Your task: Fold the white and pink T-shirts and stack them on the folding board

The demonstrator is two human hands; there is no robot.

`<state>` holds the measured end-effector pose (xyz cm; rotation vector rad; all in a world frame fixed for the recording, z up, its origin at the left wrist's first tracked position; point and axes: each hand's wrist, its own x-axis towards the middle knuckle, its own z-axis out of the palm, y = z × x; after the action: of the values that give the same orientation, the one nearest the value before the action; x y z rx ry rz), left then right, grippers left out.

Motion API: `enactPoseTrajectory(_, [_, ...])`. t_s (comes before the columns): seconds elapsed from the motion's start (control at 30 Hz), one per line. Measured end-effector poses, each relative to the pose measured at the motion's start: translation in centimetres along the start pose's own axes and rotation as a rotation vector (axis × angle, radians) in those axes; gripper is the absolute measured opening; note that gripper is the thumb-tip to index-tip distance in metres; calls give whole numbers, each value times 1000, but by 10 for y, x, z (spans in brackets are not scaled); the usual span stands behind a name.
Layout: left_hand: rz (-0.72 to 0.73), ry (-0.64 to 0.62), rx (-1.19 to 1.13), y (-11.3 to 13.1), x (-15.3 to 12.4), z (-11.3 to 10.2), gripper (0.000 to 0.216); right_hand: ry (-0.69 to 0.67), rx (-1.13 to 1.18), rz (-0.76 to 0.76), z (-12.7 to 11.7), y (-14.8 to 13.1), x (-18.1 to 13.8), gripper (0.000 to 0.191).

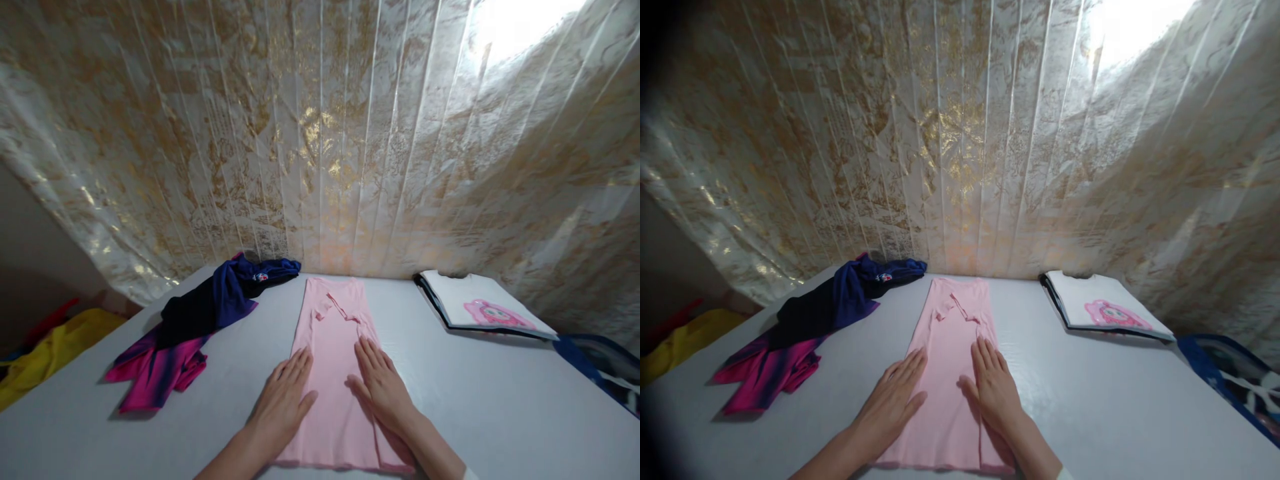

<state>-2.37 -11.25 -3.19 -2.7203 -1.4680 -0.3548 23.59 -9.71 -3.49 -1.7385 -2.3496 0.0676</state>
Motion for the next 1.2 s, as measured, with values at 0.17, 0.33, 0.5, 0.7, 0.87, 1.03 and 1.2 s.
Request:
enactPoseTrajectory(0.17, [-22,-52,-45,-2,26,-17,50,-13,18,33,-7,0,18,65])
enactPoseTrajectory(0.33, [-50,-16,-46,-2,36,-13,50,50,70,-101,0,-11,21,59])
enactPoseTrajectory(0.5, [-59,0,-85,-2,32,-5,50,-14,102,-134,-1,-15,15,59])
enactPoseTrajectory(0.7, [-76,42,-206,-1,24,-29,38,19,377,-313,-35,-41,-9,34])
enactPoseTrajectory(0.87, [-67,38,-538,11,-16,-68,19,-176,549,-481,-57,-64,-36,15])
enactPoseTrajectory(1.03, [7,-71,-520,18,-54,-83,26,-209,532,-446,-49,-61,-43,15])
enactPoseTrajectory(1.2, [1,-38,-414,14,-58,-72,19,-185,536,-435,-41,-59,-40,12])
